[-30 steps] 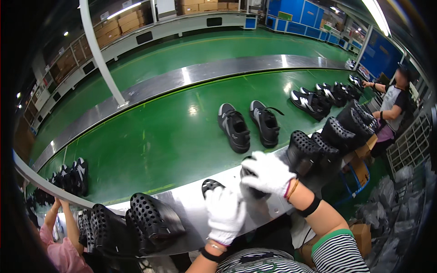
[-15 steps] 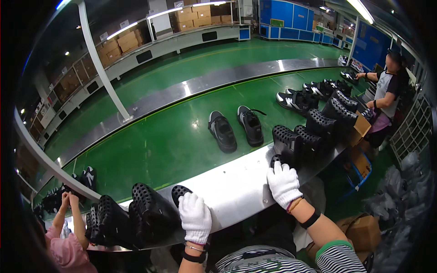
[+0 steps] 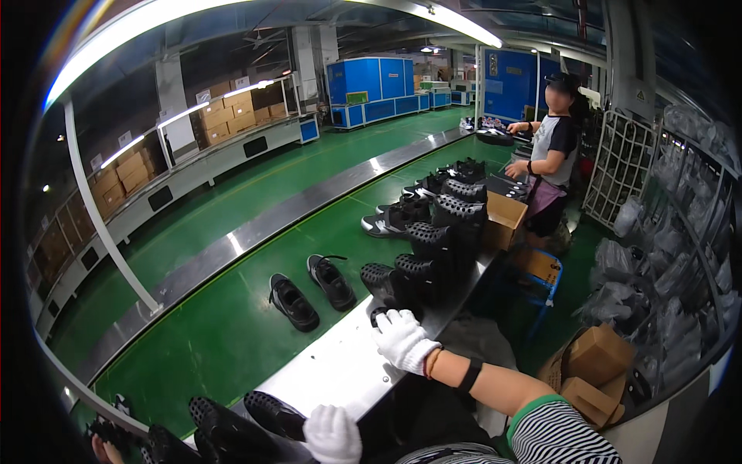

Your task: The person is assembling black athletic shoes on a factory production line, inserting plastic support components into the shoes.

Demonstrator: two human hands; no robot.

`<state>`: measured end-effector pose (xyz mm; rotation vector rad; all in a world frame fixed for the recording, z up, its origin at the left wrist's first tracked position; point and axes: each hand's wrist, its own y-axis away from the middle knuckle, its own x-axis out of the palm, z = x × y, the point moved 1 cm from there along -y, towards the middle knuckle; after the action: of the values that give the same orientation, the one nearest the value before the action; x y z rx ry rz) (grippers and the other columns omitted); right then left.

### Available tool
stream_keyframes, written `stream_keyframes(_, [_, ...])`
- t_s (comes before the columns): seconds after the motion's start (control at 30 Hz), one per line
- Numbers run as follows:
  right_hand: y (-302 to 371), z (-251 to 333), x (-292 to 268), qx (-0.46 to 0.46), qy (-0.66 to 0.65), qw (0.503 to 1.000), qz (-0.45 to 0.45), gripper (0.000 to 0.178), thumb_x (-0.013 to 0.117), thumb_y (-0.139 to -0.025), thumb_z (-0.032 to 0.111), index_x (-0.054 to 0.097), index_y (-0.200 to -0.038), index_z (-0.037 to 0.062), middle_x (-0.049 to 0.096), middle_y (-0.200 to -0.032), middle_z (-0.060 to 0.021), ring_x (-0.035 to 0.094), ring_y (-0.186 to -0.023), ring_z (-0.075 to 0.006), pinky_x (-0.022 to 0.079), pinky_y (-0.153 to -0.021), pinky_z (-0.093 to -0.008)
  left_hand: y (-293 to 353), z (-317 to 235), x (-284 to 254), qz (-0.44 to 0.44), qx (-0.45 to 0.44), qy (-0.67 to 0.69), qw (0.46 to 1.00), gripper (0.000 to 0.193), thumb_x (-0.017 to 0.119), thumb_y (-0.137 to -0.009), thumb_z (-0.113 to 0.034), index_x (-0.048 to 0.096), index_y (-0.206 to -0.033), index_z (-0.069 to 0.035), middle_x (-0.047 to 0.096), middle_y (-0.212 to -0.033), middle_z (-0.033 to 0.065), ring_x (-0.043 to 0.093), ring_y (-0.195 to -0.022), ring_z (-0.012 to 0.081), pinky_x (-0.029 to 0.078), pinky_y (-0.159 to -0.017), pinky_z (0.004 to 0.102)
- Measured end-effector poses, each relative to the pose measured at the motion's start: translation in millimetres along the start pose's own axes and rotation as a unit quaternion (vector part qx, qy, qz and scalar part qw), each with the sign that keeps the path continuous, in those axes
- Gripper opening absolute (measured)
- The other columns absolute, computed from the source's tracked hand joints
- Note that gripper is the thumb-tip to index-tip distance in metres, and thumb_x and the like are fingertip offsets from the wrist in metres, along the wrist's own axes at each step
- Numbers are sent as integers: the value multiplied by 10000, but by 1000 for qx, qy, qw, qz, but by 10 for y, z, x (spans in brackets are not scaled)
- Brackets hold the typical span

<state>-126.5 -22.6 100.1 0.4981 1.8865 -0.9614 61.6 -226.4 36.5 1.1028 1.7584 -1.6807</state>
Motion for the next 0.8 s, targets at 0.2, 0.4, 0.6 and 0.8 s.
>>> stream_keyframes(0.2, [-584, 473, -482, -29, -117, 991, 53, 247, 603, -901, 264, 669, -1070, 98, 616, -1083, -152, 649, -973, -324, 535, -826, -447, -248, 17, 290, -32, 47, 175, 983, 51, 664, -799, -25, 634, -833, -1, 633, -818, 158, 628, -782, 370, 518, -711, 475])
stream_keyframes(0.4, [-1579, 561, 224, 170, -207, 949, 168, 345, 588, -930, 212, 527, -1260, 127, 532, -1242, -217, 684, -993, -407, 549, -850, -531, -278, 179, 398, 6, -7, 155, 988, 183, 725, -794, -110, 661, -945, -28, 672, -984, 144, 652, -954, 346, 525, -789, 455])
stream_keyframes(0.6, [-2045, 17, 626, 256, -187, 938, 141, 416, 460, -955, 161, 477, -1363, 85, 526, -1341, -306, 660, -1072, -461, 543, -905, -528, -298, 158, 436, 11, 13, 181, 983, 249, 737, -856, -162, 689, -1060, -27, 696, -1065, 125, 664, -1041, 311, 538, -823, 421])
stream_keyframes(0.8, [-2205, 230, 1177, 140, -368, 905, 162, 647, 646, -847, 417, 555, -1388, 76, 669, -1224, -256, 634, -1141, -428, 491, -1013, -451, 229, 228, 833, 42, 9, 143, 989, 358, 663, -935, -194, 683, -1260, -45, 685, -1219, 211, 633, -1143, 422, 455, -1038, 573])
